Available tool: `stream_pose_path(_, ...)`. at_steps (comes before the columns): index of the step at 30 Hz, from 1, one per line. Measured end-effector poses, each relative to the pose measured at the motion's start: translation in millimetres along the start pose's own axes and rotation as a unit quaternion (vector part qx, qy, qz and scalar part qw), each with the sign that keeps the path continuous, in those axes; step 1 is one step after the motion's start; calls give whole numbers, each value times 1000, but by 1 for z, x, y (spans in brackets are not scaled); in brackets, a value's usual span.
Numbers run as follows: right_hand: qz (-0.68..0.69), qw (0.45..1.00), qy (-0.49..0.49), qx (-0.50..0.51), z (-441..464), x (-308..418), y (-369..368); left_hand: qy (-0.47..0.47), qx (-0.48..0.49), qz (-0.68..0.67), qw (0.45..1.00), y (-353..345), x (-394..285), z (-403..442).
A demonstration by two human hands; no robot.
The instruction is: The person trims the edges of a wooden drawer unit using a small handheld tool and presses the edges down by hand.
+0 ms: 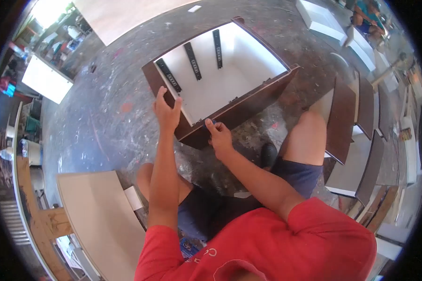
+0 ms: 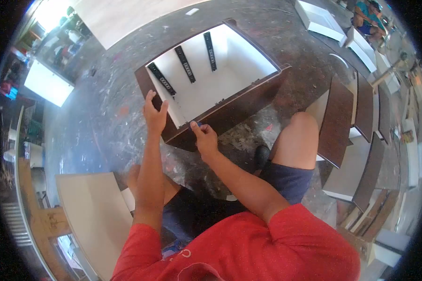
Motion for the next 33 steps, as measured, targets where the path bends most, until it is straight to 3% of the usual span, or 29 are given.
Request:
stream_pose_path(3,3,997,75,-31,-2,-25,-20,8,1,-22,1000,1,0,2)
stream_pose_path(6,-189,976,112,3,-13,-54,-53,17,5,-28,999,6,-5,2)
stream_pose_path(11,-204,969,137,29,-42,-34,-81,-18,35,-56,998,-5,17,4)
stream_pose_path(13,-239,957,162,-2,-43,-10,-64,-33,51,-79,995,-7,19,6)
stream_pose_path(17,-156,965,206,-39,-19,42,-12,-39,107,-41,993,3,-23,-8)
stream_pose_path(20,-180,938,266,-130,-3,92,42,-44,176,-55,982,4,-58,-24)
stream_pose_path(23,-182,904,309,-232,22,134,104,-128,269,15,954,0,-84,-43)
stream_pose_path(29,-127,835,375,-382,89,206,214,-127,319,78,936,-12,-90,-47)
stream_pose_path(32,-59,838,360,-406,117,245,254,-128,311,96,937,-14,-85,-48)
stream_pose_path(33,-117,834,341,-418,106,253,252,-126,308,97,938,-15,-85,-48)
Point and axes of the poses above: each hand's wrist, its own z-axis towards the middle knuckle, its own y-axis out of the back of the hand, x = y × z, the point moved 7 cm from there along z, towards the middle knuckle, and after that the axes turned 8 degrees about x, right-handed, at the moved point
